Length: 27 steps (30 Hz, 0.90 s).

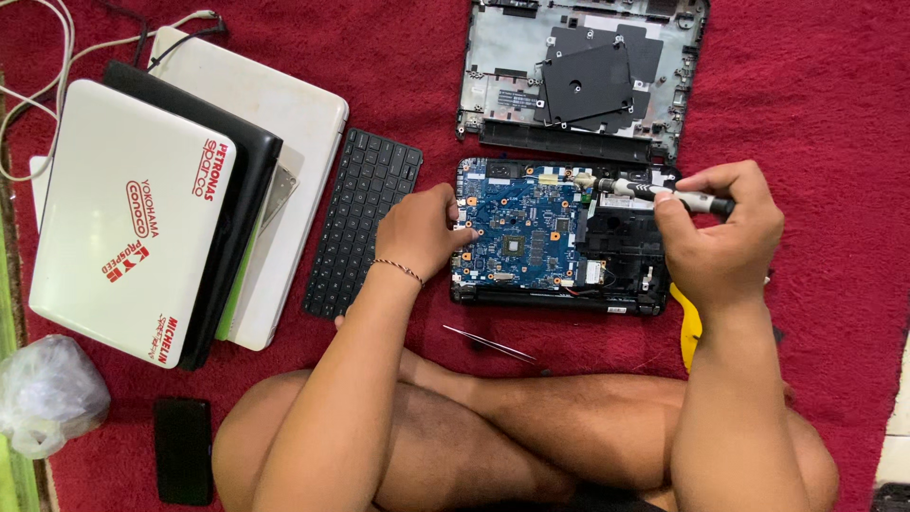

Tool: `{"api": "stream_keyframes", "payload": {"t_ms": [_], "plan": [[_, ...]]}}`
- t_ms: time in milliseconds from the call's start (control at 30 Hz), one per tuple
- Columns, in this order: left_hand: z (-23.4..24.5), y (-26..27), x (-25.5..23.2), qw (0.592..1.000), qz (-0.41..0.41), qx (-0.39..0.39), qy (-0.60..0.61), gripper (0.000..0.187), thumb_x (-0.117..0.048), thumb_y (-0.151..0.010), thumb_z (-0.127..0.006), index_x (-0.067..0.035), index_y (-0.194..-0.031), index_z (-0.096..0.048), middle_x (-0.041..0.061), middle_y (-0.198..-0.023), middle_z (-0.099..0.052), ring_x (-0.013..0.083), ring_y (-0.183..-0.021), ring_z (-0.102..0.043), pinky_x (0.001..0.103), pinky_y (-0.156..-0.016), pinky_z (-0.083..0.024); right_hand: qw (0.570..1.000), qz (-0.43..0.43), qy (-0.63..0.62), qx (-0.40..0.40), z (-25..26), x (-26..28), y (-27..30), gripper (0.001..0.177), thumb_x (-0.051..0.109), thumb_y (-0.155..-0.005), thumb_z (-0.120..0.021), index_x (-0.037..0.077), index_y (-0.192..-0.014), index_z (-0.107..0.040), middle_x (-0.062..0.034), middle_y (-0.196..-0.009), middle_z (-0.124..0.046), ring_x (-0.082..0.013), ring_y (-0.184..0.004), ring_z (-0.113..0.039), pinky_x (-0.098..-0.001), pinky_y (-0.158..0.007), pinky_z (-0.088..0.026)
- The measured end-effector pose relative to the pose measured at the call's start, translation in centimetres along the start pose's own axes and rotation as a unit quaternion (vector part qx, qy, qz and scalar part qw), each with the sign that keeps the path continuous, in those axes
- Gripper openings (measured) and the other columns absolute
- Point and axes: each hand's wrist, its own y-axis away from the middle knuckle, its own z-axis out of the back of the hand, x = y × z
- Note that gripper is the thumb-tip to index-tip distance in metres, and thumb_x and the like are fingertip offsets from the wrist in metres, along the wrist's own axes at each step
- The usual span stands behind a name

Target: The person is repairing a disassembled laptop while sitting on the floor. They use tweezers to adjust small components on the motherboard and a screwdriver to tighten screws, then place a metal shield over the board.

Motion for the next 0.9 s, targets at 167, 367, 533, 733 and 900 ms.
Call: {"api": "stream_keyframes", "payload": {"t_ms": [167, 367, 533, 733, 900], "plan": [[0.1, -1.0, 1.2, 0.998, 0.016, -0.024, 0.063, 0.022, -0.034, -0.086, -0.091, -0.021, -0.093, -0.075, 0.000, -0.093, -0.082, 0.0304, -0.093, -0.076, 0.049, -0.076, -0.055, 1.000, 0.002, 0.015, 0.015, -0.4, -0.6, -0.1, 0.017, 0.008, -0.108, -0.084, 0.003, -0.114, -0.068, -0.0101, -0.102, -0.068, -0.0223, -0.083, -0.062, -0.0362, -0.072, -0.049], [0.4, -1.2, 1.8, 0.996, -0.010, -0.062, 0.071, 0.018, -0.020, -0.102, -0.067, -0.013, -0.097, -0.083, 0.011, -0.100, -0.083, 0.0387, -0.091, -0.075, 0.053, -0.078, -0.057, 1.000, 0.005, 0.018, 0.010, -0.8, -1.2, -0.2, 0.018, 0.009, -0.108, -0.085, 0.003, -0.113, -0.069, -0.0111, -0.104, -0.070, -0.0240, -0.086, -0.065, -0.0374, -0.076, -0.051], [-0.6, -1.7, 2.1, 0.993, -0.032, -0.071, 0.085, 0.028, -0.012, -0.102, -0.059, -0.010, -0.118, -0.082, 0.015, -0.115, -0.082, 0.0416, -0.106, -0.075, 0.054, -0.091, -0.058, 1.000, 0.000, 0.025, 0.011, -1.0, -1.1, -0.4, 0.018, 0.008, -0.107, -0.085, 0.004, -0.113, -0.068, -0.0092, -0.101, -0.068, -0.0227, -0.083, -0.062, -0.0378, -0.074, -0.049], [-1.5, -2.1, 2.2, 0.989, -0.056, -0.077, 0.113, 0.031, -0.010, -0.097, -0.062, -0.008, -0.121, -0.080, 0.015, -0.115, -0.082, 0.0392, -0.106, -0.076, 0.050, -0.091, -0.058, 0.999, 0.014, 0.033, 0.014, -1.2, -1.0, -0.6, 0.019, 0.007, -0.106, -0.084, 0.002, -0.115, -0.068, -0.0121, -0.103, -0.070, -0.0252, -0.084, -0.065, -0.0391, -0.075, -0.051], [-1.0, -0.8, 0.4, 0.986, -0.089, -0.086, 0.109, 0.051, -0.002, -0.091, -0.072, -0.009, -0.141, -0.068, 0.016, -0.121, -0.078, 0.0354, -0.110, -0.073, 0.052, -0.091, -0.059, 0.999, 0.023, 0.039, 0.011, -1.8, -1.0, -0.6, 0.019, 0.006, -0.105, -0.085, 0.002, -0.114, -0.068, -0.0119, -0.104, -0.072, -0.0247, -0.081, -0.067, -0.0383, -0.073, -0.052]]}}
